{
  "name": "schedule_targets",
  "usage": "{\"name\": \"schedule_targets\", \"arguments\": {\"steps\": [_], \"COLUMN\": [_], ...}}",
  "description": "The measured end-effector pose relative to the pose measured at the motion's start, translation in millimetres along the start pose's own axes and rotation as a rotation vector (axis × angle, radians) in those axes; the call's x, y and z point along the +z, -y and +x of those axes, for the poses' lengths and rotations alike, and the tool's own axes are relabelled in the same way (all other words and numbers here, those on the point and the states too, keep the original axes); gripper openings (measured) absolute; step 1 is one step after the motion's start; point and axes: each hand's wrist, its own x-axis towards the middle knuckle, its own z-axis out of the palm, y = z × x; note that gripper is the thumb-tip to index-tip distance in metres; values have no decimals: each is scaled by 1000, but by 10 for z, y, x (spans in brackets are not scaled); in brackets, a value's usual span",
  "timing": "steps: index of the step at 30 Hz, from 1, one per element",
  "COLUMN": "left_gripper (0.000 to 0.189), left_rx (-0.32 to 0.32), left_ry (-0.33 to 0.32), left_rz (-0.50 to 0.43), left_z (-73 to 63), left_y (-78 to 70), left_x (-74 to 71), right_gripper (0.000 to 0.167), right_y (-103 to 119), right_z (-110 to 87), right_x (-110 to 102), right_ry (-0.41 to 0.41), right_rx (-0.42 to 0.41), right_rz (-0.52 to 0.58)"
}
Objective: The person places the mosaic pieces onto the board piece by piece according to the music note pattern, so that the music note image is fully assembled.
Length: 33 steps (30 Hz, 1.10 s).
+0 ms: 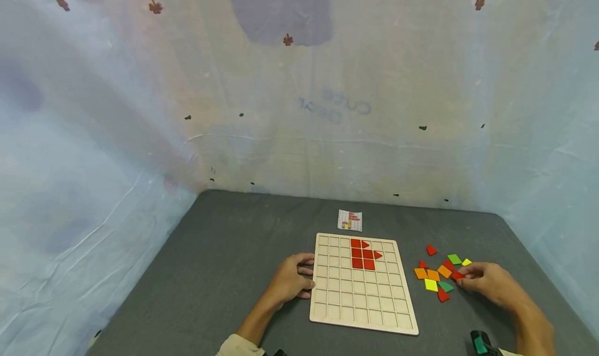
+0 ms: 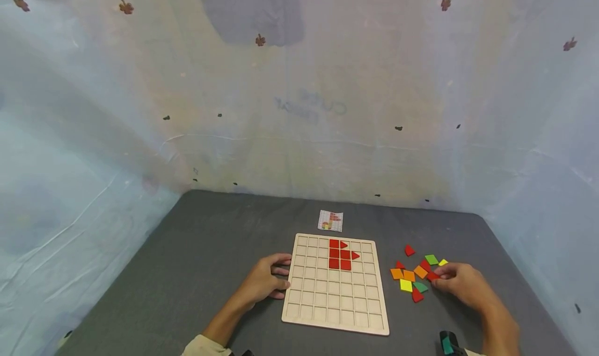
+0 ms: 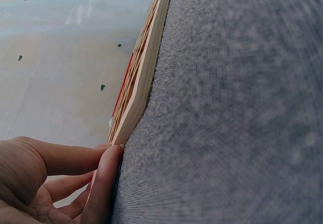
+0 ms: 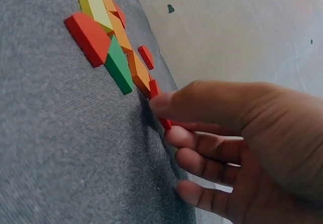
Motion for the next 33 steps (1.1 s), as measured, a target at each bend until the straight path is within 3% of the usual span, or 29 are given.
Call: {"name": "schedule_targets", "arguments": {"steps": [8, 19, 26, 33], "left_gripper": [67, 67, 67, 68], "left_rx": [-1, 5, 1, 0], "left_ry": [8, 3, 2, -3], "left_rz": [-10, -13, -16, -9], "left_z": [-25, -1, 5, -1], "left_y": [12, 2, -11, -1], "left_x": [5, 7, 7, 11], "right_gripper": [35, 43, 36, 33], "right_y": [86, 451, 659, 820], "right_z": [-33, 64, 97, 156], "right_x": [47, 149, 275, 436], "right_ry": [-36, -92, -81, -103], "right_rx": [-86, -118, -205, -248], "right_rz": [9, 10, 80, 51]}}
